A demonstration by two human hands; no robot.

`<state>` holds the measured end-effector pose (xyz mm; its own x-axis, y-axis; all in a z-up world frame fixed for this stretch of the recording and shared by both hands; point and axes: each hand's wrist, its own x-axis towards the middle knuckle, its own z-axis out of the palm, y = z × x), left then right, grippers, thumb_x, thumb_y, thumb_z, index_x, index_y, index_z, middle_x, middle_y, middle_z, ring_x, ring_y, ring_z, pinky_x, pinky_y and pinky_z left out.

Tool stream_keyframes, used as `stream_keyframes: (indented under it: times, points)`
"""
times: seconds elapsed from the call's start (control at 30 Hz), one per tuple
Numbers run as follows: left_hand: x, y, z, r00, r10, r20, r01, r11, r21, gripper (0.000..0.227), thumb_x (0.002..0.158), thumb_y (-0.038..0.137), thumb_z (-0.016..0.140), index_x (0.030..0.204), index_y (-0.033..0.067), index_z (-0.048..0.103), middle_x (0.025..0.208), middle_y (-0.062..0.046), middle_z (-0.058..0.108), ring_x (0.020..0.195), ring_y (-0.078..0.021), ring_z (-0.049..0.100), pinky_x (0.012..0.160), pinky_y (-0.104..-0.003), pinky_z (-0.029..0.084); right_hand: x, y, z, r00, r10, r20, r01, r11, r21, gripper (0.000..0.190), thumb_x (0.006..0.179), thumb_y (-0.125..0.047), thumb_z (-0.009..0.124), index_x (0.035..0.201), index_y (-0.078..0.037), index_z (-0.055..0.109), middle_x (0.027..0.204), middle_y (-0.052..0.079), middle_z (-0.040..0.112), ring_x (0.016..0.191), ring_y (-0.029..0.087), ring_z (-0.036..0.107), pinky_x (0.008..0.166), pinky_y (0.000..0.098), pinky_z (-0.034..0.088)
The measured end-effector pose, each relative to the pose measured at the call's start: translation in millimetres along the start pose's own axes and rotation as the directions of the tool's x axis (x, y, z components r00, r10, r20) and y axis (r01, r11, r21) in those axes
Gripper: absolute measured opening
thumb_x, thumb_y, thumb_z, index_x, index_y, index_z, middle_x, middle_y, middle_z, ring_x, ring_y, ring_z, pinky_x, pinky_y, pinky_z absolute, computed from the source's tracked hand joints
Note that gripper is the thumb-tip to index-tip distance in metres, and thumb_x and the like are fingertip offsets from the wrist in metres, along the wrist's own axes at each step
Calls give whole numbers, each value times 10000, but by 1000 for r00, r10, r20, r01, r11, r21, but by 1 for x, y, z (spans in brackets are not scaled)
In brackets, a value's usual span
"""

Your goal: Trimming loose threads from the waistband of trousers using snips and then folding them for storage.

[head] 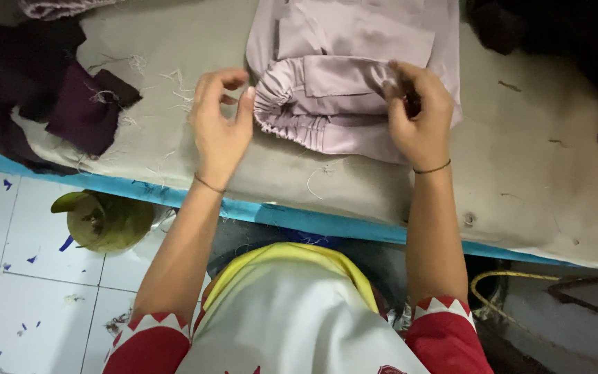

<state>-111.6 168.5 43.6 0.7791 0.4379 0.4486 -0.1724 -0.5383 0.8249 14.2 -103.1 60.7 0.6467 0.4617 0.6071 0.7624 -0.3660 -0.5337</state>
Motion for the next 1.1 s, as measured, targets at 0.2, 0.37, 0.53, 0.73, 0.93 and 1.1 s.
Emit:
stream_keyframes:
  times: [0.2,0.37,0.53,0.73,0.93,1.1]
  points:
    - [-6,39,50,908,301,291,-307,951,-26,128,1024,75,574,1033,25,691,995,-98,702,985,-268,611,923,-383,464,-18,19,12,970,226,88,-236,963,129,173,994,-62,685,1153,5,695,1002,63,677,824,145,564,727,277,471]
    - [-13,0,116,945,208,251,-295,874,387,310,783,294,817,943,117,618,824,-74,577,849,-312,622,749,-443,519,-31,43,26,965,240,105,-260,928,269,217,983,-40,712,1192,14,696,964,200,698,949,247,639,823,458,533]
    - [-20,-2,122,948,201,247,-299,829,472,211,804,237,741,922,138,597,847,-60,566,872,-296,606,738,-435,499,-34,44,29,978,155,141,-175,974,141,237,1014,-134,737,1203,5,705,972,219,670,959,418,682,835,480,519]
    - [-28,-10,117,962,201,183,-254,907,337,39,920,165,670,932,156,634,819,-28,573,865,-272,626,728,-402,503,-37,31,31,984,127,128,-135,989,63,324,939,-135,802,1234,-39,709,983,180,709,942,419,702,805,479,550]
    - [-34,-5,110,968,211,138,-243,925,292,36,990,178,602,963,167,623,795,-18,612,841,-265,654,720,-391,514,-39,27,36,987,38,154,2,968,-252,356,835,-184,854,1170,-155,735,906,43,697,830,302,727,703,406,572]
    - [-33,-8,110,963,230,140,-261,926,272,48,1015,179,576,991,160,614,813,-43,629,858,-293,660,721,-417,513,-40,28,41,984,-40,173,105,917,-385,346,835,-245,841,1162,-212,734,912,1,675,818,262,729,682,380,576]
